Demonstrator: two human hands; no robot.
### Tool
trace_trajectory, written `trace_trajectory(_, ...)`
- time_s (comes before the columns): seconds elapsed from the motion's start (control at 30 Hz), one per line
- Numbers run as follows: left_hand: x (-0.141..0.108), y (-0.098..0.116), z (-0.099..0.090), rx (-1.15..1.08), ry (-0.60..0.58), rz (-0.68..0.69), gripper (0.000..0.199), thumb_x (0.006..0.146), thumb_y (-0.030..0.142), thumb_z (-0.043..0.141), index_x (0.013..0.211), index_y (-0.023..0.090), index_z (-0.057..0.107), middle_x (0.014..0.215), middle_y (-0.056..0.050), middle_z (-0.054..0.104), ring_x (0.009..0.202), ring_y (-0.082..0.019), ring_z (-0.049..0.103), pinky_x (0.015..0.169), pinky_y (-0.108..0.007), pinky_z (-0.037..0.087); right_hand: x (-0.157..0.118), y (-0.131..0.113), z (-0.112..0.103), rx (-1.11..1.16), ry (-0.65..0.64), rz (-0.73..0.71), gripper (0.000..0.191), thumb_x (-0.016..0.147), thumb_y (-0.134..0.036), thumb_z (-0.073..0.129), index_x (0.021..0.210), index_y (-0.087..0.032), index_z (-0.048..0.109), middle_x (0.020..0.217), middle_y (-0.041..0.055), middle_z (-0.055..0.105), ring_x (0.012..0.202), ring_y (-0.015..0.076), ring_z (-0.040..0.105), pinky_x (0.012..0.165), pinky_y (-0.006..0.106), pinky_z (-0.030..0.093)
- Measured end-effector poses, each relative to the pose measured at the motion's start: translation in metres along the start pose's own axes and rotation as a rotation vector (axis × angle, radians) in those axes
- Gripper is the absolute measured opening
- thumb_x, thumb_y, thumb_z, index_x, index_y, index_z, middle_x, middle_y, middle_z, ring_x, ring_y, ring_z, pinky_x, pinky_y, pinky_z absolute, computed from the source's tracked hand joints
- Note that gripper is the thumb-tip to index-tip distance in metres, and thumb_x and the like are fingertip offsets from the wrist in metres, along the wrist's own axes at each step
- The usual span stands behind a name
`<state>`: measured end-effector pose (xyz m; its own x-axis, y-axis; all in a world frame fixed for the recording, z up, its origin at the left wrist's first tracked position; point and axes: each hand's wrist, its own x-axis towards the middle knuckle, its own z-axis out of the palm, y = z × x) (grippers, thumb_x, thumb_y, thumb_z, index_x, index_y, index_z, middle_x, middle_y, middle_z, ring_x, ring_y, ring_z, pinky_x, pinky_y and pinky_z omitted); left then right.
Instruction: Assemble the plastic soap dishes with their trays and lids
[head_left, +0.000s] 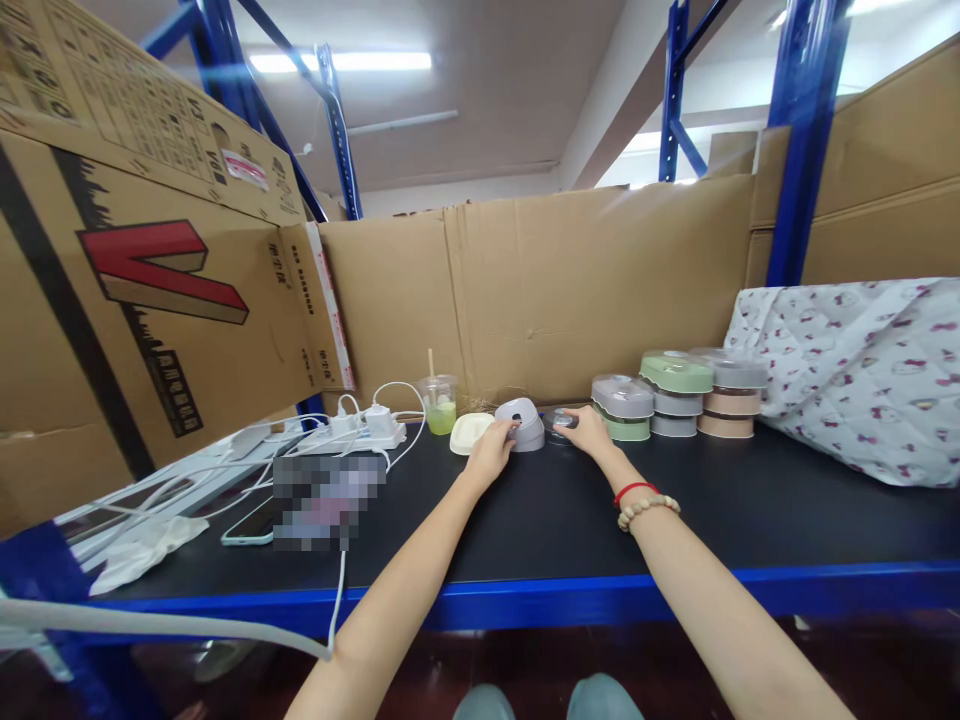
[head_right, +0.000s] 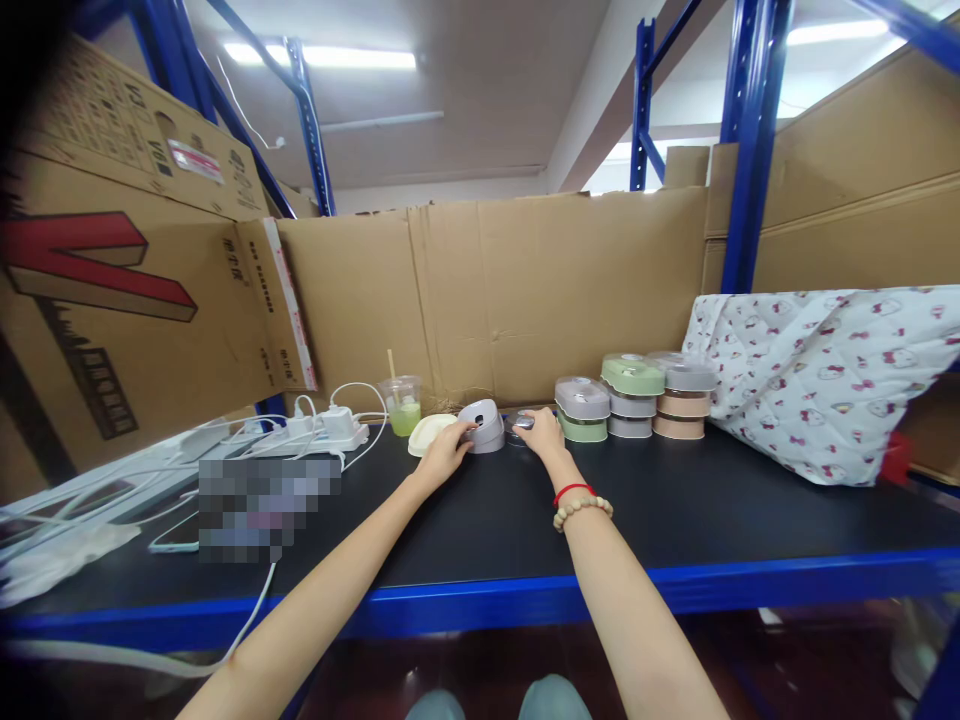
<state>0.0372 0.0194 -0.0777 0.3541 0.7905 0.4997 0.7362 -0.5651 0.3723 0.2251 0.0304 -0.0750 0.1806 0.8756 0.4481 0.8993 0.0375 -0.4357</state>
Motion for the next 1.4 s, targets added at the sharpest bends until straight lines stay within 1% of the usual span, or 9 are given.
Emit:
trace_trajectory(0.1,0.001,0.004,-0.001,0.024,0.015,-0.039,0.036,0.075,0.003,0.057,0.106,0.02,0.062,0.111,-0.007,0.065,0.11,-0.02,0.057,0.092,-0.034,0.046,-0.003,-0.003,0.003,0.016,-0.026,0.032,0.048,0.065,-0.035,0.074,0.112,-0.025,0.064,0.121,0.0102,0.056,0.101,0.0253,0.062,0.083,0.034,0.05)
trace_trajectory(0.17,0.002,0.005,-0.002,0.031,0.023,-0.062,0.034,0.074,0.003,0.058,0.101,0.021,0.065,0.106,-0.005,0.067,0.104,-0.02,0.06,0.089,-0.033,0.048,-0.004,-0.003,0.006,0.042,-0.023,0.025,0.046,0.064,-0.034,0.075,0.108,-0.026,0.064,0.126,0.0093,0.052,0.102,0.0248,0.062,0.083,0.035,0.05)
trace_trajectory(0.37,0.005,0.005,-0.005,0.022,0.081,-0.068,0.028,0.072,0.005,0.062,0.093,0.021,0.071,0.092,-0.003,0.071,0.089,-0.018,0.064,0.083,-0.031,0.05,-0.003,-0.002,0.005,0.114,0.023,-0.058,0.025,0.067,-0.028,0.071,0.092,-0.025,0.066,0.105,0.003,0.066,0.097,0.0206,0.063,0.082,0.032,0.05)
trace_trajectory(0.53,0.004,0.004,-0.002,0.043,0.139,0.027,0.032,0.075,0.004,0.057,0.096,0.024,0.07,0.094,-0.002,0.07,0.095,-0.018,0.062,0.085,-0.032,0.05,-0.002,-0.004,0.001,0.134,0.048,-0.04,0.026,0.069,-0.027,0.069,0.094,-0.023,0.07,0.108,0.0048,0.067,0.102,0.0214,0.062,0.087,0.03,0.048)
trace_trajectory(0.77,0.006,0.004,0.003,0.067,0.04,0.051,0.037,0.077,0.002,0.051,0.104,0.022,0.066,0.107,-0.005,0.066,0.105,-0.019,0.058,0.091,-0.033,0.047,0.003,-0.003,-0.004,0.123,0.094,-0.014,0.032,0.062,-0.032,0.073,0.092,-0.022,0.072,0.103,0.0068,0.068,0.1,0.0228,0.062,0.086,0.03,0.048)
trace_trajectory(1.0,0.005,0.004,0.005,0.083,0.028,0.055,0.034,0.081,0.005,0.048,0.108,0.019,0.064,0.11,-0.007,0.063,0.108,-0.019,0.056,0.093,-0.034,0.046,0.002,-0.003,-0.013,0.044,-0.084,0.144,0.058,0.047,-0.037,0.082,0.1,-0.017,0.068,0.11,0.0136,0.06,0.089,0.0226,0.064,0.08,0.033,0.05)
trace_trajectory(1.1,0.005,0.005,0.005,0.1,0.026,0.046,0.032,0.08,0.006,0.05,0.107,0.019,0.062,0.11,-0.007,0.063,0.109,-0.019,0.056,0.093,-0.034,0.046,0.003,-0.002,-0.013,0.042,-0.101,0.116,0.058,0.045,-0.032,0.083,0.099,-0.016,0.068,0.105,0.0134,0.063,0.087,0.023,0.065,0.08,0.033,0.05)
trace_trajectory(1.2,0.003,0.006,0.003,0.111,0.031,0.047,0.03,0.08,0.006,0.05,0.105,0.019,0.062,0.108,-0.006,0.063,0.109,-0.019,0.056,0.092,-0.034,0.047,0.003,-0.003,-0.008,0.049,-0.101,0.049,0.054,0.05,-0.028,0.082,0.102,-0.019,0.068,0.103,0.0103,0.066,0.093,0.0232,0.064,0.083,0.032,0.049)
trace_trajectory(1.4,0.004,0.003,0.005,0.107,0.058,0.057,0.029,0.08,0.007,0.049,0.104,0.019,0.06,0.108,-0.007,0.062,0.109,-0.02,0.056,0.095,-0.037,0.045,0.002,-0.003,0.002,0.066,-0.045,-0.049,0.04,0.063,-0.027,0.074,0.103,-0.025,0.07,0.115,0.0063,0.065,0.11,0.0244,0.059,0.094,0.033,0.045)
